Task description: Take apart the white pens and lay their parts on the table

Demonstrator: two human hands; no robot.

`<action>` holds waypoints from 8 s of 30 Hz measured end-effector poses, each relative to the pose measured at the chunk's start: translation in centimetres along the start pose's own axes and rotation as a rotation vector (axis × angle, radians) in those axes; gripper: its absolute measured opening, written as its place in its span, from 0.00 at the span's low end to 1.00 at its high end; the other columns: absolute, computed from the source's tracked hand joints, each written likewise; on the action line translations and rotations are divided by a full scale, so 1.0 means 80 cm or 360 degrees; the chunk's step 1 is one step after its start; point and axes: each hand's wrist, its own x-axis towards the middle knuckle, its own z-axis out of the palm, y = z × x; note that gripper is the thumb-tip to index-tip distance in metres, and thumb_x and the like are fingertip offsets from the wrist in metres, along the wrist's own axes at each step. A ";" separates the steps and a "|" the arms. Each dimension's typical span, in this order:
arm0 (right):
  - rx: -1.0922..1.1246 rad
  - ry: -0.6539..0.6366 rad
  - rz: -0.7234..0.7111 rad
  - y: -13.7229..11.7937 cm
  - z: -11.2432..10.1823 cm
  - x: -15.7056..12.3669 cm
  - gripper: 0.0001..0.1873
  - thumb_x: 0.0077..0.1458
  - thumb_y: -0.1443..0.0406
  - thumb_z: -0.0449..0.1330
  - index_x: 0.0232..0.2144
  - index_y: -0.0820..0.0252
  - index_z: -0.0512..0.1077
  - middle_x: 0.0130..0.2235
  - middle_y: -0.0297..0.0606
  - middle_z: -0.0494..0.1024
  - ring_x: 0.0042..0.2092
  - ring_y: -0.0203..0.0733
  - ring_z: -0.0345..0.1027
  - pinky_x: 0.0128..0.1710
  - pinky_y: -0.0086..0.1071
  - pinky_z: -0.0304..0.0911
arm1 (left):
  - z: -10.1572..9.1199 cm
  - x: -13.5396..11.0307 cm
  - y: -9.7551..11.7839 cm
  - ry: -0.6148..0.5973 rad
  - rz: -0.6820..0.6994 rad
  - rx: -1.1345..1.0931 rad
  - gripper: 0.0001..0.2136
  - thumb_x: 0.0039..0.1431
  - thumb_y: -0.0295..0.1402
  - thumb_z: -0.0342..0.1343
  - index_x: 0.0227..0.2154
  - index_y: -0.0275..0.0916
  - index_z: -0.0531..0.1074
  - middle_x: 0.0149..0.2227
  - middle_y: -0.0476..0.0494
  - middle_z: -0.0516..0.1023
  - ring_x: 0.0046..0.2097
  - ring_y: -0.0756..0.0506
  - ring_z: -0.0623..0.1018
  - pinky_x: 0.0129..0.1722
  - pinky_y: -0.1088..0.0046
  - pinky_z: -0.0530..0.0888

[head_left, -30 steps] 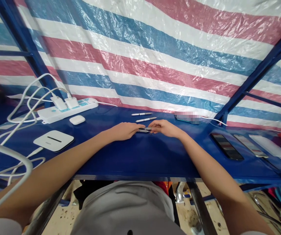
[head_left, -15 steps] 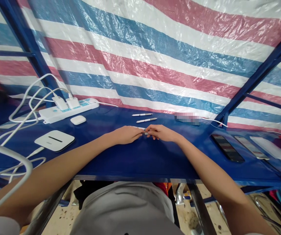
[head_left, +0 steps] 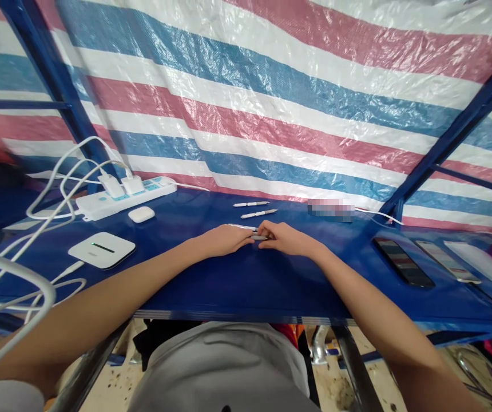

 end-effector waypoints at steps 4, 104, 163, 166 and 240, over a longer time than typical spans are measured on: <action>-0.0039 0.0004 0.0006 0.001 -0.003 -0.001 0.09 0.57 0.60 0.55 0.37 0.59 0.66 0.31 0.34 0.75 0.31 0.34 0.67 0.33 0.28 0.59 | -0.001 -0.001 -0.001 -0.0022 -0.0031 0.0031 0.15 0.70 0.41 0.40 0.44 0.40 0.69 0.38 0.43 0.77 0.37 0.43 0.77 0.33 0.72 0.68; -0.0721 -0.0076 -0.0160 0.002 0.007 0.007 0.18 0.64 0.56 0.45 0.41 0.61 0.68 0.37 0.41 0.76 0.36 0.38 0.68 0.35 0.28 0.54 | 0.001 -0.001 -0.007 -0.0040 0.0013 0.0071 0.16 0.69 0.41 0.41 0.53 0.45 0.66 0.45 0.44 0.77 0.42 0.42 0.77 0.37 0.71 0.69; -0.0833 0.0881 0.0258 0.038 -0.028 0.003 0.19 0.61 0.56 0.47 0.46 0.61 0.66 0.47 0.45 0.70 0.49 0.43 0.64 0.49 0.34 0.58 | -0.006 0.000 -0.044 0.0257 0.0022 0.0032 0.12 0.66 0.36 0.47 0.38 0.39 0.74 0.40 0.42 0.70 0.43 0.44 0.70 0.45 0.68 0.66; -0.0827 0.0807 0.0421 0.054 -0.026 0.011 0.18 0.59 0.55 0.49 0.44 0.61 0.67 0.45 0.45 0.72 0.47 0.44 0.66 0.46 0.33 0.60 | -0.003 0.000 -0.047 0.0244 0.0024 0.0024 0.13 0.67 0.39 0.46 0.38 0.39 0.74 0.41 0.42 0.70 0.44 0.43 0.70 0.45 0.68 0.66; -0.0736 -0.0017 -0.0132 0.006 0.004 0.006 0.21 0.64 0.55 0.43 0.39 0.62 0.70 0.39 0.43 0.73 0.40 0.39 0.66 0.40 0.30 0.56 | -0.008 -0.001 -0.010 -0.0061 -0.0120 0.0068 0.17 0.69 0.43 0.39 0.36 0.42 0.71 0.35 0.44 0.77 0.35 0.42 0.76 0.32 0.71 0.67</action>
